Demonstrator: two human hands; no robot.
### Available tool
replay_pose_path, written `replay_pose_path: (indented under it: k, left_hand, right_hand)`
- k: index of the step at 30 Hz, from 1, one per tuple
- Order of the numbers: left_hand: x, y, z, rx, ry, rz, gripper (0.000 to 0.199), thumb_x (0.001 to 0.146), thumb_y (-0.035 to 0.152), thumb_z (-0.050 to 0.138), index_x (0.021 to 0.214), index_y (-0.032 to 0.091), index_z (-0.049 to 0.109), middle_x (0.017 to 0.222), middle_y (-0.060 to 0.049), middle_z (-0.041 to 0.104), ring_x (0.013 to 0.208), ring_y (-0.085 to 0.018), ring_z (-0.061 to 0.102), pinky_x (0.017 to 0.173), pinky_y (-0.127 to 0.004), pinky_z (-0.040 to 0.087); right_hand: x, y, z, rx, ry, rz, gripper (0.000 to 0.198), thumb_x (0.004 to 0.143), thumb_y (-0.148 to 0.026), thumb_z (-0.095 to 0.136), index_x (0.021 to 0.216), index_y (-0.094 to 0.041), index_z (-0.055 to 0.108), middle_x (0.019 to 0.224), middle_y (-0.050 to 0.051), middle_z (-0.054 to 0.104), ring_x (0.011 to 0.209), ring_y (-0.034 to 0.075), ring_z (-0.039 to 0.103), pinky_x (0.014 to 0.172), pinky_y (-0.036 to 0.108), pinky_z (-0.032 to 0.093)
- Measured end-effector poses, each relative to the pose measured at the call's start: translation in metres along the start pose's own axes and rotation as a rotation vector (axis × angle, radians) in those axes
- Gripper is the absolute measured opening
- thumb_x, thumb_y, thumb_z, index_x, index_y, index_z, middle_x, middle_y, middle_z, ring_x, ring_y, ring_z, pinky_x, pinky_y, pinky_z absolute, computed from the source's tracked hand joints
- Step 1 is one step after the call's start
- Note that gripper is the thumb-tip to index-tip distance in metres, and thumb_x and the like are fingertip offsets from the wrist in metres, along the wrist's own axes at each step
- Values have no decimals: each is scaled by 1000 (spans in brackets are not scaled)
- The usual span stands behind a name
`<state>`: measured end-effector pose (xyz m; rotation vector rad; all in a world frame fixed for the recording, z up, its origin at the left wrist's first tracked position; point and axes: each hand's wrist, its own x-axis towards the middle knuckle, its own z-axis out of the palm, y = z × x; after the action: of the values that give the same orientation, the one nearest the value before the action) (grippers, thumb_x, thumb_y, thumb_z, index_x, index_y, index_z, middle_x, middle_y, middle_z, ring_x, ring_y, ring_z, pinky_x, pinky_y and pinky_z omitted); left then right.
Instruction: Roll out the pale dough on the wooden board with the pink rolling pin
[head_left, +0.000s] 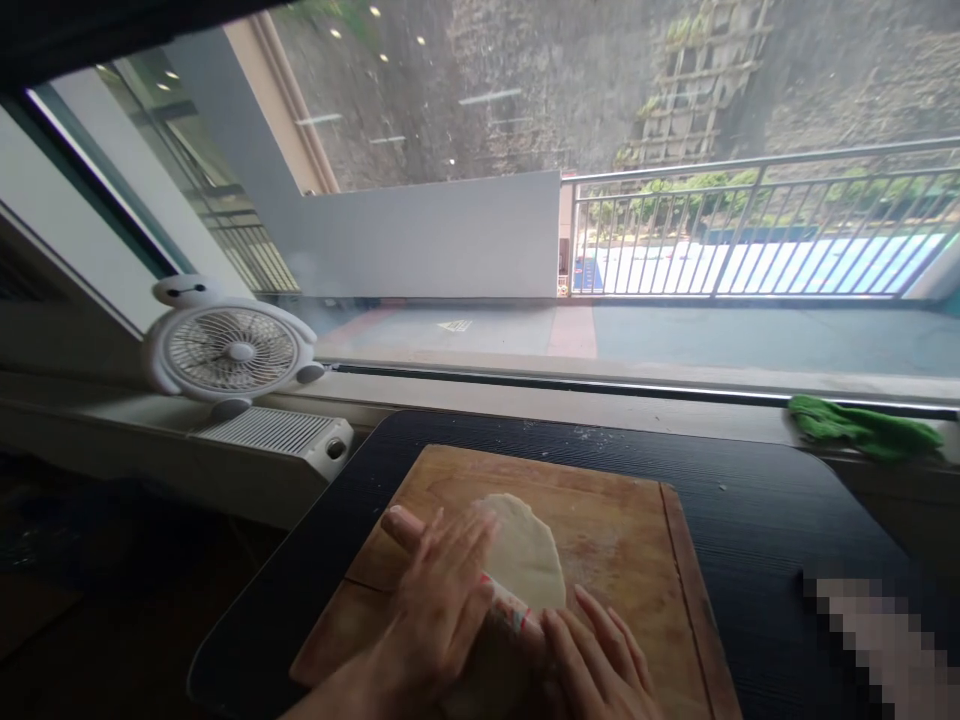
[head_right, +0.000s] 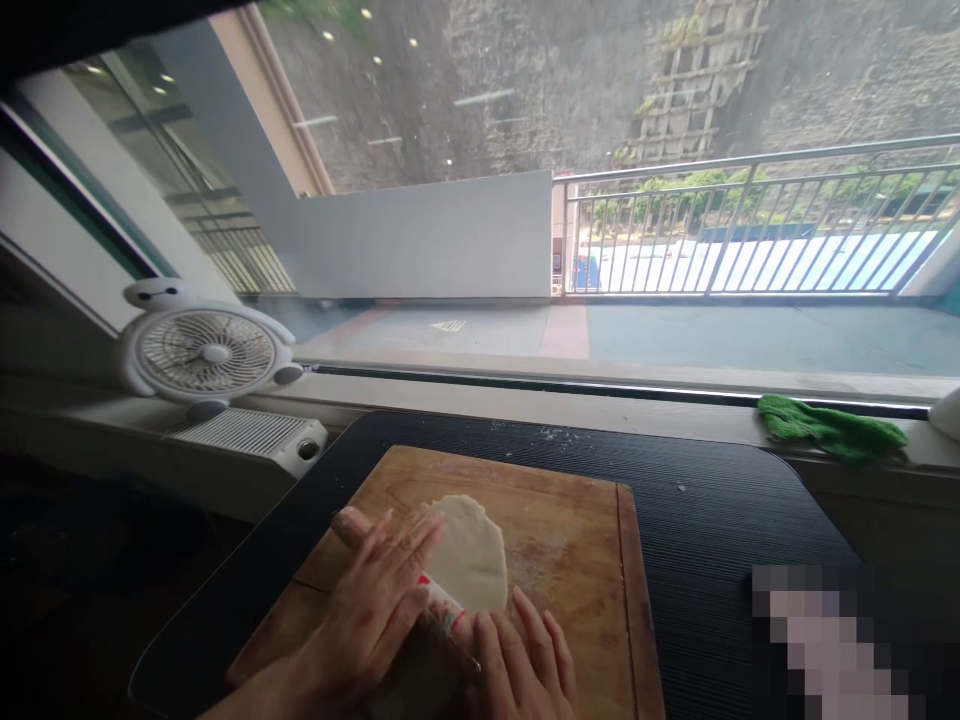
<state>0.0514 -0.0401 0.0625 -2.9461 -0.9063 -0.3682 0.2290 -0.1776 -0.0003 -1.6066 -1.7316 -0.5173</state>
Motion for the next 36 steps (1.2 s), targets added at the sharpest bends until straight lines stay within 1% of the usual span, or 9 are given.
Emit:
replay_pose_path:
  k: [2, 8, 10, 13, 19, 22, 29, 33, 36]
  left_hand:
    - [18, 12, 5, -19, -17, 6, 49, 92, 31, 30, 140, 19, 33, 146, -3, 31, 136, -23, 20, 113, -47, 12]
    - [136, 30, 37, -124, -141, -156, 53, 95, 42, 21, 134, 15, 42, 141, -8, 41, 133, -22, 28, 108, -42, 26]
    - [159, 35, 42, -132, -140, -162, 51, 95, 42, 20, 132, 15, 44, 139, -8, 43, 132, -23, 30, 106, -45, 27]
    - [156, 37, 41, -120, -92, -136, 47, 95, 37, 22, 129, 16, 47, 136, -7, 48, 132, -23, 31, 107, -45, 26]
    - [77, 17, 22, -35, -70, -56, 44, 93, 31, 28, 130, 20, 49, 137, -4, 46, 131, -22, 32, 109, -44, 21]
    - [63, 11, 17, -12, -95, -13, 46, 92, 32, 29, 134, 21, 45, 139, -4, 43, 132, -23, 30, 110, -46, 19]
    - [140, 28, 38, -68, -132, -148, 49, 95, 41, 22, 135, 20, 41, 140, -5, 42, 133, -23, 27, 108, -46, 23]
    - [174, 40, 47, -114, -108, -124, 53, 95, 42, 20, 134, 14, 41, 140, -9, 42, 133, -26, 28, 107, -46, 23]
    - [164, 39, 45, -109, -72, -113, 50, 95, 39, 20, 133, 15, 43, 138, -8, 44, 133, -26, 28, 107, -46, 23]
  right_hand:
    - [4, 5, -2, 13, -32, 0, 31, 86, -32, 46, 114, -23, 57, 103, 1, 67, 105, 23, 58, 87, 34, 45]
    - [15, 29, -6, -116, -120, 124, 35, 91, -31, 36, 118, -15, 52, 115, 9, 61, 118, 28, 47, 93, 44, 39]
    - [17, 34, -9, -143, -117, 154, 35, 91, -28, 35, 119, -15, 51, 116, 8, 61, 119, 28, 46, 93, 43, 39]
    - [15, 34, -17, -133, -71, 156, 35, 90, -24, 35, 120, -19, 51, 112, 3, 63, 118, 25, 48, 93, 39, 40]
    - [8, 12, -20, -32, -20, 58, 32, 85, -25, 45, 114, -19, 56, 93, 2, 67, 97, 21, 59, 89, 35, 45]
    - [8, 9, -18, 21, -2, 69, 30, 85, -29, 46, 111, -19, 58, 90, 2, 66, 95, 21, 59, 89, 36, 45]
    - [18, 39, -28, -26, -196, 165, 30, 87, -31, 48, 114, -22, 56, 102, 5, 62, 110, 24, 51, 90, 37, 45]
    - [15, 43, -23, -84, -105, 230, 30, 90, -29, 42, 115, -19, 55, 101, 7, 61, 111, 25, 51, 92, 41, 43]
    - [9, 37, -21, -100, -46, 244, 30, 91, -29, 39, 114, -20, 56, 98, 7, 62, 108, 25, 52, 89, 40, 44]
